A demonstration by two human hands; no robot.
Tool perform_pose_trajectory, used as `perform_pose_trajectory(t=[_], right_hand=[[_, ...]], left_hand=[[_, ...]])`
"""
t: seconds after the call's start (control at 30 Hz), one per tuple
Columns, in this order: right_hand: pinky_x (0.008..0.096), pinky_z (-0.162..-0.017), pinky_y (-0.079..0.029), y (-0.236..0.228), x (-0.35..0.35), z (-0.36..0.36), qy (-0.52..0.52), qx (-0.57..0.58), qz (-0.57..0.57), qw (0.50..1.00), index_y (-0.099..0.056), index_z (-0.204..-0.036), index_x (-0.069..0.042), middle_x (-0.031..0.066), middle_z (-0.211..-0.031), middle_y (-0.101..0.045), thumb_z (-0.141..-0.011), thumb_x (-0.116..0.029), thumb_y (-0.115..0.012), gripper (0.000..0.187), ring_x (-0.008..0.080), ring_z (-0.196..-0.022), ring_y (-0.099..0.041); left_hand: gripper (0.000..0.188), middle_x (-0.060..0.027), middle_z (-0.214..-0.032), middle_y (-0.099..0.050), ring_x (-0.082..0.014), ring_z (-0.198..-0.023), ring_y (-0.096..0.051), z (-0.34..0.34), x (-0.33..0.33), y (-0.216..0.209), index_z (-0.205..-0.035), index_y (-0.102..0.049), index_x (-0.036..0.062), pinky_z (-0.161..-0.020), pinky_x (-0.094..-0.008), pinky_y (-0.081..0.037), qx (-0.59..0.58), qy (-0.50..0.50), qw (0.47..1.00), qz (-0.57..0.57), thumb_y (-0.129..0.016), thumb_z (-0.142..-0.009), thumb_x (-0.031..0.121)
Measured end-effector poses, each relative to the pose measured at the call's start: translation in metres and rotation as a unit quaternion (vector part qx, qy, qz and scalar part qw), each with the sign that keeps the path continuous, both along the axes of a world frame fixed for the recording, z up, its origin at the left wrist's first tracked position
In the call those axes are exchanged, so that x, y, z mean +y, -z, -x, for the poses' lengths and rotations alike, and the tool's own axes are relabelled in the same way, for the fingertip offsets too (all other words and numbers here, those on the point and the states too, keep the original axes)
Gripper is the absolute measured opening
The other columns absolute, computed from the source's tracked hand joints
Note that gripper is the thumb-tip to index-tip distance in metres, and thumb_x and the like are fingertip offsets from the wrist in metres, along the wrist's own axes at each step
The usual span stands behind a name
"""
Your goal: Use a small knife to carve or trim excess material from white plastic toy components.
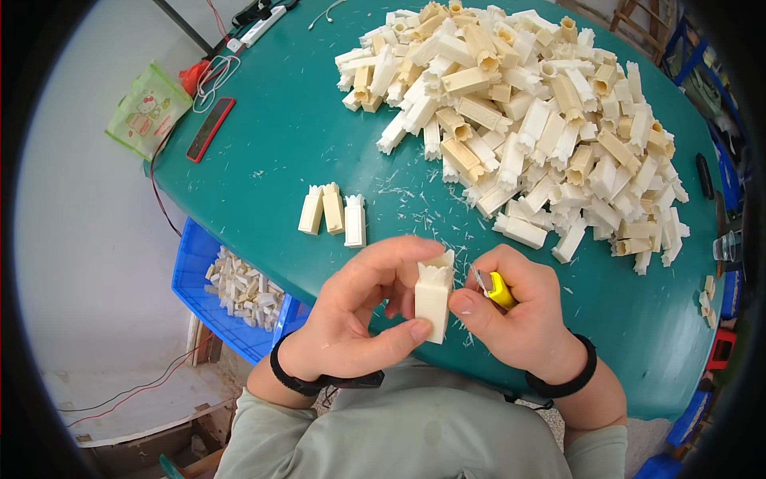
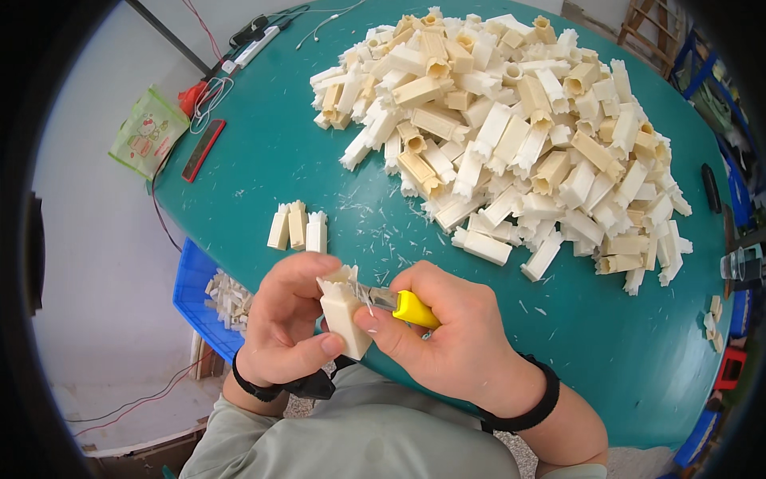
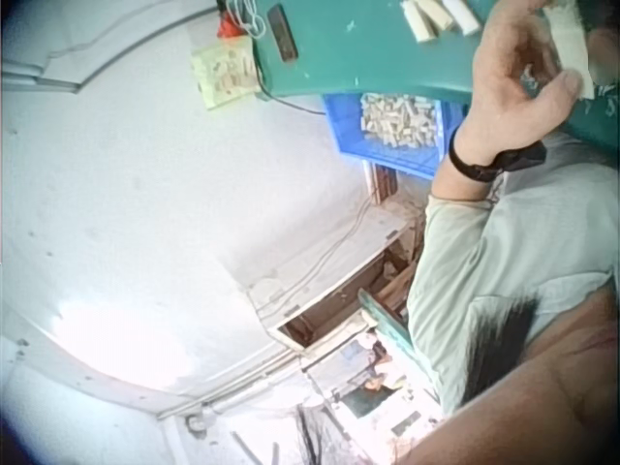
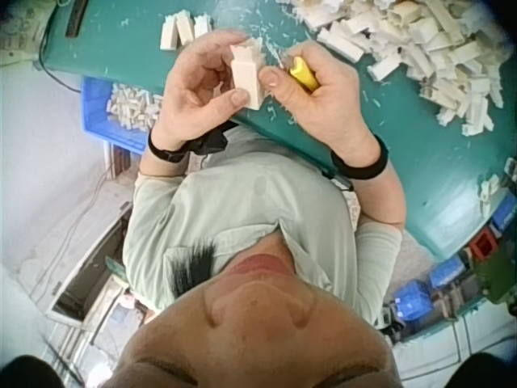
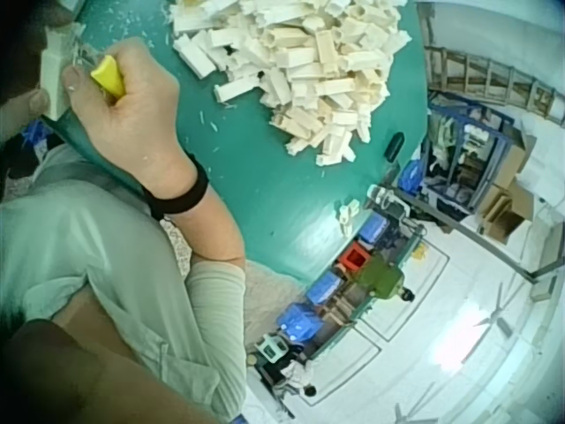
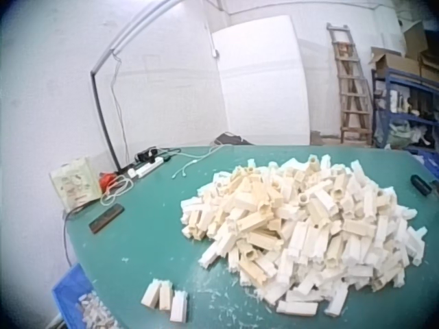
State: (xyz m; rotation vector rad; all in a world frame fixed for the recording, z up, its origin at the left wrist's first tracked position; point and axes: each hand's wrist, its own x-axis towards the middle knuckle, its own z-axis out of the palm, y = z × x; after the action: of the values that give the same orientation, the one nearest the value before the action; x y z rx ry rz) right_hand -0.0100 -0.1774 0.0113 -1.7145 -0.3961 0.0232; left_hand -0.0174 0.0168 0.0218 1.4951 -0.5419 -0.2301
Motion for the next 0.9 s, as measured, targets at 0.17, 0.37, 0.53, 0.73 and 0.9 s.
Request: perform_pose_trajectory(t=[0.17,0.37,0.53,0.73,0.9], right_hand=[[0.0242,-0.043,-0.036,0.001,-0.001,0.0,-0.005,0.003,0.003,1.0,-0.054,-0.077,-0.003,0.0041,-0.056,-0.048,-0.076,-0.022,-0.071,0.026,0.0104,-0.048,-0.042],[0.027,-0.043,-0.036,-0.004,0.001,0.004,-0.001,-0.07,0.037,0.997,-0.053,-0.075,-0.002,0.0073,-0.057,-0.047,-0.08,-0.03,-0.066,0.031,0.0179,-0.046,-0.044],[0.0302,-0.041,-0.036,0.0,0.007,0.007,-0.002,-0.093,0.051,0.994,-0.051,-0.072,-0.002,0.0098,-0.058,-0.047,-0.082,-0.03,-0.062,0.032,0.0245,-0.046,-0.046],[0.0307,-0.041,-0.035,0.0,0.006,0.007,0.003,-0.101,0.055,0.993,-0.049,-0.07,-0.003,0.0096,-0.057,-0.046,-0.082,-0.03,-0.062,0.033,0.0244,-0.045,-0.046],[0.0312,-0.04,-0.035,0.001,0.007,0.007,0.014,-0.112,0.05,0.992,-0.049,-0.068,-0.003,0.0094,-0.056,-0.045,-0.082,-0.03,-0.062,0.033,0.0246,-0.045,-0.045]], left_hand=[[0.041,-0.0031,-0.09,-0.053,-0.0069,-0.073,-0.051,0.006,-0.005,-0.001,-0.113,-0.046,0.0049,-0.061,-0.0198,-0.039,0.058,-0.04,0.997,0.04,-0.062,-0.076,-0.002],[0.024,-0.0193,-0.113,-0.054,-0.0191,-0.091,-0.059,0.003,-0.01,0.011,-0.101,-0.049,-0.0028,-0.075,-0.0299,-0.052,-0.016,-0.17,0.974,0.152,-0.055,-0.079,-0.011],[0.024,-0.0232,-0.113,-0.053,-0.0226,-0.092,-0.06,0.005,-0.019,0.013,-0.097,-0.056,-0.0038,-0.072,-0.0274,-0.053,-0.122,-0.217,0.966,0.068,-0.055,-0.076,-0.014],[0.027,-0.0248,-0.111,-0.053,-0.0243,-0.09,-0.062,0.004,-0.021,0.018,-0.093,-0.057,-0.0027,-0.072,-0.0292,-0.054,-0.253,-0.25,0.934,-0.016,-0.062,-0.069,-0.013],[0.028,-0.0239,-0.107,-0.056,-0.0273,-0.089,-0.062,0.003,-0.02,0.015,-0.091,-0.057,-0.0013,-0.07,-0.0289,-0.053,-0.325,-0.278,0.899,-0.1,-0.066,-0.066,-0.011]])
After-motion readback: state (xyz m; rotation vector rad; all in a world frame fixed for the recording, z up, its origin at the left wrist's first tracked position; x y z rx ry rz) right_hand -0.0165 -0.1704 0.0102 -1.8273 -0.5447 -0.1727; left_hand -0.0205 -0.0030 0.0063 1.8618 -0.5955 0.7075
